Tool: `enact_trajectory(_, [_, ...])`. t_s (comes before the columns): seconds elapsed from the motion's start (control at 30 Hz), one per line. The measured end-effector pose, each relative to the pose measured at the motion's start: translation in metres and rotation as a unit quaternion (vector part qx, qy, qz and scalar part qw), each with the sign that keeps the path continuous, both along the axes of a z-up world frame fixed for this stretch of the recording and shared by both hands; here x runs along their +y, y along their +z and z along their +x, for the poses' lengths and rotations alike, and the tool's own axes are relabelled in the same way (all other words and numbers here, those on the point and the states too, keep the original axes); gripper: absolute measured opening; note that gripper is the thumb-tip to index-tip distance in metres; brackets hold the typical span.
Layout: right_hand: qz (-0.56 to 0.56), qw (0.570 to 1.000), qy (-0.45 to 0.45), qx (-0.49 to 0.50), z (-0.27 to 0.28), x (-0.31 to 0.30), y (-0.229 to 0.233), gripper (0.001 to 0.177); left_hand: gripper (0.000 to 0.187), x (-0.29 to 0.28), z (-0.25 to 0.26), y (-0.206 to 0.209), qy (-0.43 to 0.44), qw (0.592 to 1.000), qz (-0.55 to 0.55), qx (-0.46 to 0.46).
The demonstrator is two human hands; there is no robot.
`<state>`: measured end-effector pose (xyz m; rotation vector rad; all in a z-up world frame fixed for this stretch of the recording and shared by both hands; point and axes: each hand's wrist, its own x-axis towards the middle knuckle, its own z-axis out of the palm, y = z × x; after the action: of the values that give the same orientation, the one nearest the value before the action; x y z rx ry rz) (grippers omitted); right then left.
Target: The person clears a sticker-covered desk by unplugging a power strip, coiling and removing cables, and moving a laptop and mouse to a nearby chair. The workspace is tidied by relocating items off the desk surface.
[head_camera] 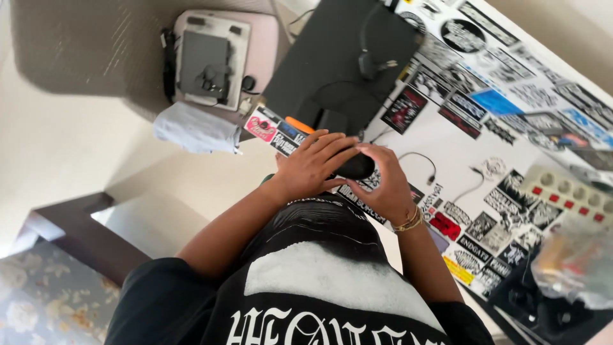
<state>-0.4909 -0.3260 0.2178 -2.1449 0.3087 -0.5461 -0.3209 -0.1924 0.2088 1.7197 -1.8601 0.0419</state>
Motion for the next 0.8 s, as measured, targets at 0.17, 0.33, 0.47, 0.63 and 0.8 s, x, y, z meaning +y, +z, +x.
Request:
enact_trajectory(0.17, [-0.031,0.997,0.071,-0.009,0.06,0.023,0.0,0.071,0.062,0.047,0.051,0.003,0.045,0.998,0.007,0.041])
enact_trajectory(0.33, [-0.068,0.99,0.122,-0.013,0.137,0.059,-0.007,0.068,0.057,0.098,0.116,0.016,0.065,0.993,0.023,0.092])
enact_trajectory(0.47, [-0.102,0.987,0.125,-0.015,0.214,0.093,-0.016,0.062,0.064,0.134,0.184,-0.007,0.102,0.986,0.053,0.124])
enact_trajectory(0.63, [-0.107,0.99,0.088,-0.016,0.291,0.129,-0.025,0.052,0.078,0.182,0.281,-0.102,0.167,0.965,0.079,0.188])
enact_trajectory(0.8, [-0.033,0.992,0.085,0.081,0.322,0.148,-0.06,0.059,0.076,0.2,0.361,-0.201,0.271,0.918,0.184,0.225])
